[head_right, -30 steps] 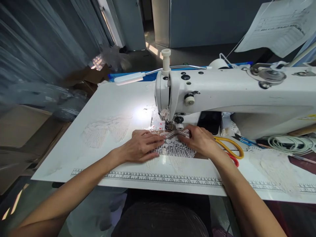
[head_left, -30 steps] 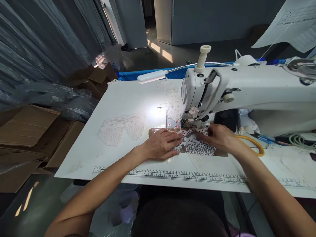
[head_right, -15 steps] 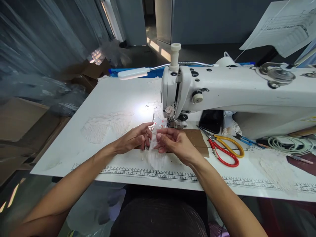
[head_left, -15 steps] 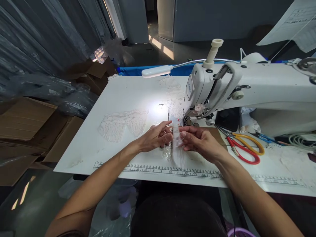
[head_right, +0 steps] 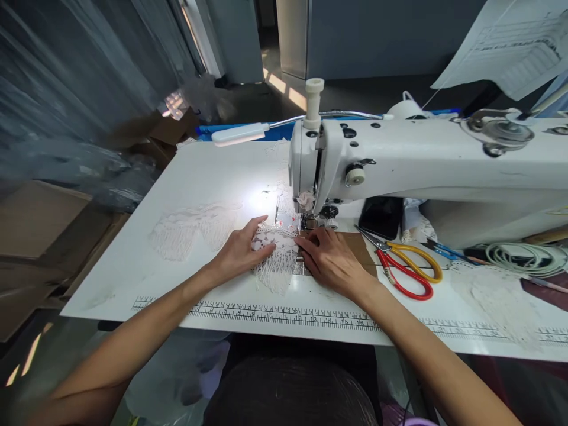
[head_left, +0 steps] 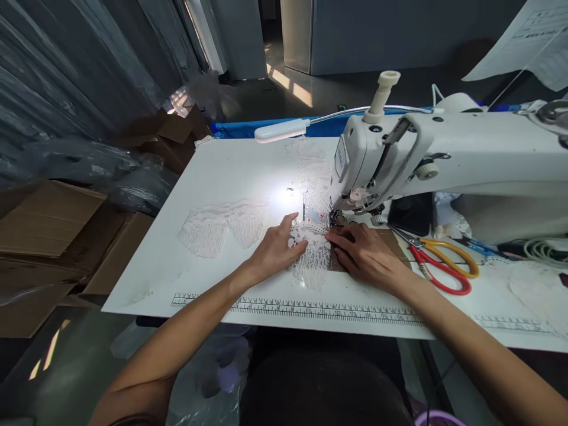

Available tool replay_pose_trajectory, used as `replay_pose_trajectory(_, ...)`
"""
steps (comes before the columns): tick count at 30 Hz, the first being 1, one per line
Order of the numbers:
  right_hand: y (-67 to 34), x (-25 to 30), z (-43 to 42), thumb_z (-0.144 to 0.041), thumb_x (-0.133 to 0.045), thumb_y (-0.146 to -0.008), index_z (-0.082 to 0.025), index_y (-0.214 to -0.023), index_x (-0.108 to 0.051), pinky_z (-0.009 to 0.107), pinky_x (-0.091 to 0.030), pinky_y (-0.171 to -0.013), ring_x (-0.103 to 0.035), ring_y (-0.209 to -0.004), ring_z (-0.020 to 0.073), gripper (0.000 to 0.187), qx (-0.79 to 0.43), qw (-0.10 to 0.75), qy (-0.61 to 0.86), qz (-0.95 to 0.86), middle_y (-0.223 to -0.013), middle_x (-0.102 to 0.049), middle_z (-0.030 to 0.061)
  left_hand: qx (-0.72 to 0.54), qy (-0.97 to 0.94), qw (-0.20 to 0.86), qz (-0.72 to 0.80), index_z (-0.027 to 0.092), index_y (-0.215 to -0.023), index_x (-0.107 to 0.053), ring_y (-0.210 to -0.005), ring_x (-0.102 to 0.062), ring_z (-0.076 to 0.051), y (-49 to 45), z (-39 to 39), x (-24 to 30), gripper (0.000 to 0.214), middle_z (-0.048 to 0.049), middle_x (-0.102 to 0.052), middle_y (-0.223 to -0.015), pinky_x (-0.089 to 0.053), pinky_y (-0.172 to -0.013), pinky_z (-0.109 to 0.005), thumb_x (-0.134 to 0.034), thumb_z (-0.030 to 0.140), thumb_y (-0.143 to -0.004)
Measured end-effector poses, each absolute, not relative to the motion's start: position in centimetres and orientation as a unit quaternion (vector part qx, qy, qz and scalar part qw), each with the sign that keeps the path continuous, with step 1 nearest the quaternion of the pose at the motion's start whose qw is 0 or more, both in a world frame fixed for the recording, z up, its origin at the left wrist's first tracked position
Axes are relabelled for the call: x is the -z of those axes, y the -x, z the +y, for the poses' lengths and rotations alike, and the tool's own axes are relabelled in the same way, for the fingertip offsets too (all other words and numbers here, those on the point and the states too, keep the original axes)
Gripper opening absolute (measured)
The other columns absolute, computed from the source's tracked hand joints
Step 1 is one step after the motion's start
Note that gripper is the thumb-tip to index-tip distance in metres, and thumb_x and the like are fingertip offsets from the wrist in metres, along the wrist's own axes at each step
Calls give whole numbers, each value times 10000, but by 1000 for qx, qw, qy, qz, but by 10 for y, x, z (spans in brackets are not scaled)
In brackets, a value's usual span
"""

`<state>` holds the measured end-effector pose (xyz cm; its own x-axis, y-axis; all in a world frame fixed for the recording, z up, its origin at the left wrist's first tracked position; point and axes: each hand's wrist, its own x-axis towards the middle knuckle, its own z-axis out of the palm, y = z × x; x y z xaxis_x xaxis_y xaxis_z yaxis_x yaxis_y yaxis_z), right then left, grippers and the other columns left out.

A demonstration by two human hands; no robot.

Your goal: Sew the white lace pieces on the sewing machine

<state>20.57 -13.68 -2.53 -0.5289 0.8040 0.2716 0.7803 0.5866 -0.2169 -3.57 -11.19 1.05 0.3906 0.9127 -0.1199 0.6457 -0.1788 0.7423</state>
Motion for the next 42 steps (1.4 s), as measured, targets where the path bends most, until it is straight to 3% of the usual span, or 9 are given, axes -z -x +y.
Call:
replay_pose_trajectory(3,-210,27,-126,-283,-447,-966,-188,-1274,-618,487,-524,-862,-572,-968,286,365,-65,204,447,-869,-1038,-581,147,-186,-748,340,538,146,-1462,-316,-715,-608,-189,38,-108,-7,735,18,-562,-681,-502,-735,-345,-610,470,-872)
replay_pose_trajectory(9,-217,36,-128,-278,-469,-957,-229,-1300,-607,461,-524,-880,-592,-967,253,373,-135,300,461,-824,-1061,-590,120,-157,-738,341,561,163,-1415,-414,-823,-595,-215,43,-101,-9,717,-46,-576,-861,-487,-700,-333,-648,517,-837)
replay_pose_trajectory(13,-214,36,-131,-261,-497,-936,-252,-1239,-658,486,-496,-900,-578,-996,261,343,-124,296,438,-840,-1066,-606,112,-167,-725,352,568,183,-1396,-440,-1023,-594,-267,44,-99,-7,699,-104,-606,-1019,-495,-781,-358,-662,514,-823)
replay_pose_trajectory(19,-211,34,-131,-249,-492,-931,-220,-1236,-666,505,-475,-890,-540,-1048,300,352,-96,254,445,-853,-1094,-599,142,-152,-718,359,576,179,-1406,-439,-1119,-569,-284,43,-97,-6,710,-132,-610,-1103,-492,-838,-367,-672,497,-815)
replay_pose_trajectory(23,-212,35,-132,-259,-483,-937,-205,-1243,-660,516,-464,-916,-537,-1061,298,357,-103,261,442,-852,-1095,-594,144,-155,-718,352,581,166,-1402,-441,-935,-595,-234,39,-99,-8,739,-63,-587,-919,-482,-766,-335,-677,528,-803)
replay_pose_trajectory(27,-213,38,-131,-256,-467,-943,-216,-1238,-662,503,-469,-943,-552,-1054,271,356,-122,289,434,-844,-1089,-596,131,-175,-718,348,576,155,-1403,-427,-665,-485,-143,35,-102,-9,727,48,-404,-699,-431,-661,-285,-655,524,-821)
replay_pose_trajectory(31,-214,37,-131,-242,-464,-937,-229,-1235,-666,516,-466,-960,-555,-1073,275,360,-135,298,436,-838,-1096,-605,128,-177,-715,352,577,166,-1396,-428,-632,-432,-125,34,-102,-10,728,58,-381,-687,-381,-608,-256,-663,525,-808)
replay_pose_trajectory(36,-218,26,-135,-212,-447,-932,-228,-1272,-647,446,-500,-910,-595,-988,227,395,-183,310,439,-823,-1074,-605,118,-173,-709,365,579,169,-1408,-407,-621,-425,-124,36,-101,-10,733,64,-378,-673,-349,-591,-250,-659,516,-813)
replay_pose_trajectory(42,-219,19,-140,-225,-520,-895,-298,-1168,-711,495,-445,-947,-562,-1057,257,341,-166,232,411,-866,-1085,-617,88,-181,-710,363,576,176,-1390,-431,-595,-385,-116,37,-100,-7,696,65,-344,-658,-332,-580,-248,-673,488,-817)
